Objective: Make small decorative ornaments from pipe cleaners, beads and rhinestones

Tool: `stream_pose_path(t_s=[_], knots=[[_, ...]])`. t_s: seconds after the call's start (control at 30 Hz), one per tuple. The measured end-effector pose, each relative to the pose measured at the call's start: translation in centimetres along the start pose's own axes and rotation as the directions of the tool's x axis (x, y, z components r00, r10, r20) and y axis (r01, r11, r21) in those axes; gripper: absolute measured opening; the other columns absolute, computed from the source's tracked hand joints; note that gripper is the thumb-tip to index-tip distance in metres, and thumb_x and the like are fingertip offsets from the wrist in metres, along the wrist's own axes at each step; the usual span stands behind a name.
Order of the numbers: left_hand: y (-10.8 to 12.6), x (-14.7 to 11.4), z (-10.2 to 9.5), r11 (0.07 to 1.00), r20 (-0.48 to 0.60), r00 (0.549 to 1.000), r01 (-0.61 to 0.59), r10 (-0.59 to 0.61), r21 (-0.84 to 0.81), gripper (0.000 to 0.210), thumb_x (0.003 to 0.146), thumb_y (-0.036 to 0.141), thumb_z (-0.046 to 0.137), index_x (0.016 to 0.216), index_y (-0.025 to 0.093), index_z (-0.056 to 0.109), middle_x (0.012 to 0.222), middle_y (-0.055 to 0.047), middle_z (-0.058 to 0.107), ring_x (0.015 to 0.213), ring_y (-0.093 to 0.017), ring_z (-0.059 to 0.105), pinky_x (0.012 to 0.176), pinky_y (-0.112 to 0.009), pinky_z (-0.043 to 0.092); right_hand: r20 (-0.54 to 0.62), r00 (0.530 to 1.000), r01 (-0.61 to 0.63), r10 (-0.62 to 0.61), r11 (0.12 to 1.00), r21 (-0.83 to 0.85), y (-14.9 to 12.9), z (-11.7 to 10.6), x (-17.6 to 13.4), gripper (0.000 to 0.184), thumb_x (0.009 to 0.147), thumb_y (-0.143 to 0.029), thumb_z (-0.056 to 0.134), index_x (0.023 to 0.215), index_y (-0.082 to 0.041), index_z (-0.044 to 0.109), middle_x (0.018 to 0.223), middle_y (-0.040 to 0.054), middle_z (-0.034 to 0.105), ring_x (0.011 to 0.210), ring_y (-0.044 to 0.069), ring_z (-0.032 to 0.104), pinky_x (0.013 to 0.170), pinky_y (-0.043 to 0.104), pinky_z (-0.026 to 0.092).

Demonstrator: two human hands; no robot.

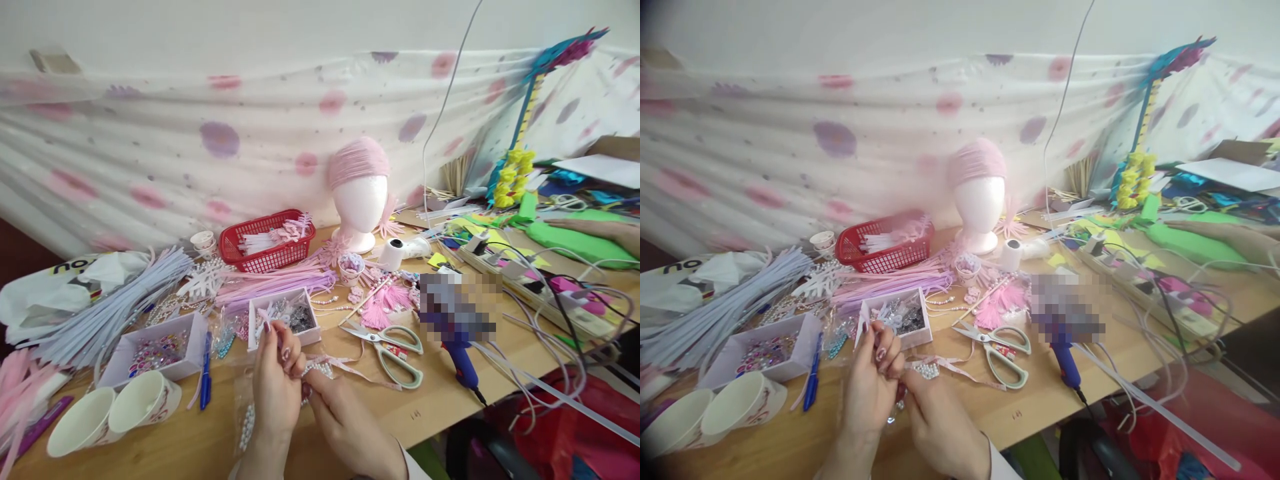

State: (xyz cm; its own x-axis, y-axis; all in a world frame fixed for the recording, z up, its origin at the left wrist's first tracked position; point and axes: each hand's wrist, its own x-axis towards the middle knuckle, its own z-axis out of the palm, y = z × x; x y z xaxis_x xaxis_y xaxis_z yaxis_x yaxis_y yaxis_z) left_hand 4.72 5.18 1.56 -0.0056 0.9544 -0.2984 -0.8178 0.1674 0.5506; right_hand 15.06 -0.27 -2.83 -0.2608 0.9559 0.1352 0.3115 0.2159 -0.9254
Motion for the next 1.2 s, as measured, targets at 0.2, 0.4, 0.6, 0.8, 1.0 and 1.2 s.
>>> stream_pose_path(t_s=[0.2,0.4,0.6,0.8,1.0,1.2], knots=[[1.0,-0.5,0.8,0.995,-0.057,0.997,0.044,-0.049,-0.093,0.038,0.105,0.028,0.037,0.072,0.017,0.053,0.05,0.01,0.026,0.035,-0.005,0.016,0.034,-0.02,0.011,-0.032,0.998,0.064,-0.061,0.993,0.098,0.2,0.9,-0.6,0.018,0.093,-0.016,0.034,0.078,-0.022,0.04,0.068,-0.0027,0.045,0.062,0.014,0.042,0.061,0.025,0.034],[1.9,-0.7,-0.3,0.982,0.004,0.989,0.15,-0.151,-0.115,0.041,0.1,0.041,0.036,0.07,0.018,0.052,0.053,0.009,0.023,0.038,-0.007,0.011,0.036,-0.022,0.012,0.053,0.996,0.066,-0.069,0.996,0.056,0.3,0.1,-1.4,0.016,0.09,-0.012,0.038,0.081,-0.022,0.046,0.067,-0.0036,0.045,0.059,0.012,0.044,0.06,0.024,0.034],[3.7,0.8,-1.8,0.934,0.117,0.964,-0.26,0.238,0.245,0.027,0.087,0.027,0.056,0.063,0.022,0.045,0.048,0.01,0.023,0.039,-0.01,0.015,0.036,-0.021,0.023,0.065,0.991,-0.122,0.114,0.984,0.133,1.8,-0.9,-2.0,0.021,0.096,-0.017,0.039,0.087,-0.02,0.059,0.056,-0.005,0.051,0.052,0.012,0.049,0.057,0.022,0.037],[4.2,0.2,-2.1,0.011,0.705,0.67,-0.726,0.233,0.687,0.018,0.077,0.023,0.074,0.094,0.03,0.076,0.102,-0.004,0.075,0.112,-0.03,0.058,0.108,-0.051,0.033,0.005,0.991,-0.134,0.134,0.991,-0.019,1.8,-3.7,-1.9,0.032,0.099,-0.026,0.047,0.071,-0.017,0.061,0.057,-0.0017,0.059,0.054,0.012,0.053,0.056,0.022,0.037],[1.4,-1.2,-2.7,0.053,0.681,0.715,-0.682,-0.16,0.729,0.019,0.089,0.019,0.06,0.081,0.028,0.075,0.073,-0.006,0.071,0.069,-0.025,0.064,0.072,-0.032,0.046,-0.123,0.971,-0.155,0.207,0.928,0.338,1.9,-5.9,-0.9,0.033,0.086,-0.044,0.069,0.069,-0.017,0.071,0.049,-0.0012,0.059,0.047,0.012,0.049,0.048,0.023,0.035],[-1.1,-1.5,-2.1,0.242,0.5,0.861,-0.467,-0.094,0.85,0.016,0.092,0.023,0.055,0.087,0.025,0.07,0.082,-0.007,0.071,0.077,-0.026,0.064,0.071,-0.03,0.043,-0.416,0.842,0.12,0.344,0.633,0.765,2.3,-2.8,1.6,0.033,0.073,-0.05,0.082,0.078,-0.02,0.071,0.073,0.0002,0.067,0.067,0.013,0.059,0.063,0.025,0.049]])
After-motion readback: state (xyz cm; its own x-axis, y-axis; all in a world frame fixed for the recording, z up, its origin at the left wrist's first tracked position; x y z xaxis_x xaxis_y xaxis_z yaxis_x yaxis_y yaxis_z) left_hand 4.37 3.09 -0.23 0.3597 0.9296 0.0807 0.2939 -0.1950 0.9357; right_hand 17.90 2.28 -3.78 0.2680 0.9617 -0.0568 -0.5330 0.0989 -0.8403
